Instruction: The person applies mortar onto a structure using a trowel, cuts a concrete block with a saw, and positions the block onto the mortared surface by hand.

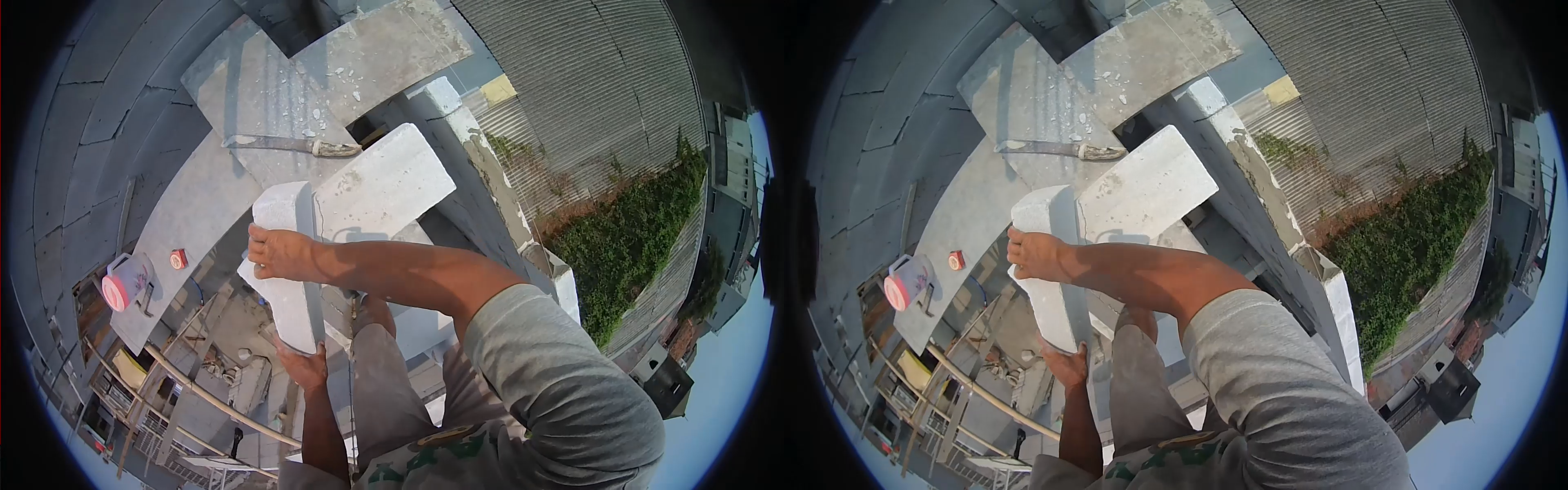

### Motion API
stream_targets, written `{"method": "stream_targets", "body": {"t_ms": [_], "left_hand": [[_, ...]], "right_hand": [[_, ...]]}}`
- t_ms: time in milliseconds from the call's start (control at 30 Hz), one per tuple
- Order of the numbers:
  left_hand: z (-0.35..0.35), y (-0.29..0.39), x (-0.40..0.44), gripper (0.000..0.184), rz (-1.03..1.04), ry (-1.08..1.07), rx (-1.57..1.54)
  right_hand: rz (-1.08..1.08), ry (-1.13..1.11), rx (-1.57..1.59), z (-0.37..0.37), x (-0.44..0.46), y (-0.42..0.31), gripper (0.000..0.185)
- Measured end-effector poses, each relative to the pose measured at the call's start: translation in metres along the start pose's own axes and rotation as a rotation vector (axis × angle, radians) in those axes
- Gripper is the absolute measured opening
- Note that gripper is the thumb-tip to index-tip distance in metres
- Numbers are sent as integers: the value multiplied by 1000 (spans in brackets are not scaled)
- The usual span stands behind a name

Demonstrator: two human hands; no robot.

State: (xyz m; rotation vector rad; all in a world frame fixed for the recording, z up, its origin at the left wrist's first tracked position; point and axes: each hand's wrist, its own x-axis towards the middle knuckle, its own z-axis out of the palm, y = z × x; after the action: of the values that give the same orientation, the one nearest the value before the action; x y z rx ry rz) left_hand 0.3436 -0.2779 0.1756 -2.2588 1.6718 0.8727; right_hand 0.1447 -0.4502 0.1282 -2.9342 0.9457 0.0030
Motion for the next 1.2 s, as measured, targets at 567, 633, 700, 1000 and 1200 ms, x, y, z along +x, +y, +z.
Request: {"method": "stream_targets", "body": {"t_ms": [567, 633, 700, 1000, 1200], "left_hand": [[-150, 287, -13, 90, 1379, -121, 631], [-139, 342, -38, 91, 1531, -81, 635], [-115, 389, -56, 90, 1668, 17, 638], [84, 531, -37, 89, 2034, 166, 706], [149, 537, -35, 100, 1930, 104, 887]], "right_hand": [[1105, 58, 433, -165, -354, -63, 61], [1274, 61, 316, -186, -395, -79, 66], [1402, 166, 241, -188, -432, -89, 68], [1846, 223, 49, -67, -527, -105, 78], [1928, 221, 218, -11, -537, -111, 79]]}}
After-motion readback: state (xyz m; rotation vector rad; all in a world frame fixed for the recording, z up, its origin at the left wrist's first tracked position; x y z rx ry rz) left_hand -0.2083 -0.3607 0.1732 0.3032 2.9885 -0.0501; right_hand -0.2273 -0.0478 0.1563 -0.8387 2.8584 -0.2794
